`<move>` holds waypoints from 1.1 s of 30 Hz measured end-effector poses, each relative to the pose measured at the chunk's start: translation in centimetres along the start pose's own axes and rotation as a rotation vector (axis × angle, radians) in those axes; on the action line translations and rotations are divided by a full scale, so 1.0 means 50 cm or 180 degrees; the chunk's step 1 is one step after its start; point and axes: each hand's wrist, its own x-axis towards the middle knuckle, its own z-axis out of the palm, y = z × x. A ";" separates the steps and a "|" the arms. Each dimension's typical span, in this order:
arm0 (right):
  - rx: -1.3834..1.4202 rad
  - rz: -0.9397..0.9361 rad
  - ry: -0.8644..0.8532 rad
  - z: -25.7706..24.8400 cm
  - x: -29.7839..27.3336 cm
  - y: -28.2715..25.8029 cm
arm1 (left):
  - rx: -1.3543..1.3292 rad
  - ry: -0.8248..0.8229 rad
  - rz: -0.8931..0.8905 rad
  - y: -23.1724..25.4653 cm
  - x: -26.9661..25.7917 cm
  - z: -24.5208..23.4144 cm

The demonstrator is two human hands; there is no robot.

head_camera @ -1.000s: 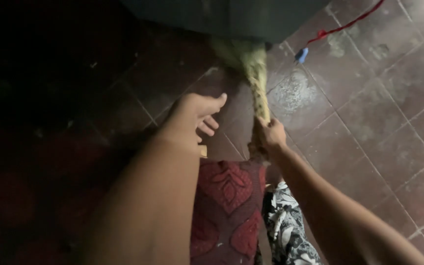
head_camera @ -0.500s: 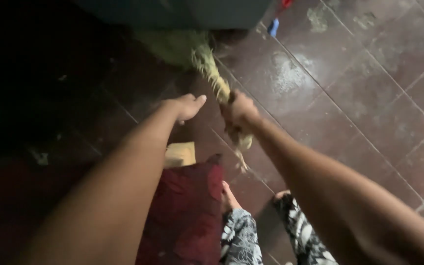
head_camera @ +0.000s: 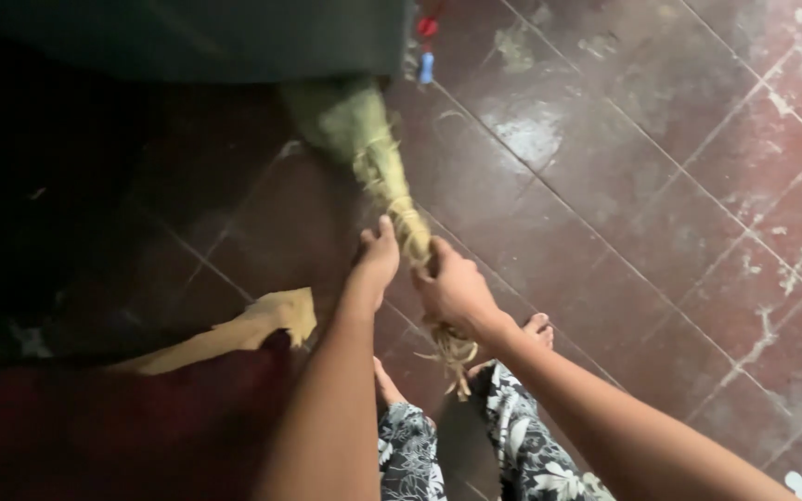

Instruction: Sweeping debris off the floor into a dustpan using a broom.

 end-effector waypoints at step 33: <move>-0.1319 -0.0416 0.0915 -0.768 0.275 0.375 | -0.0448 -0.1099 -0.0448 0.491 -0.139 0.624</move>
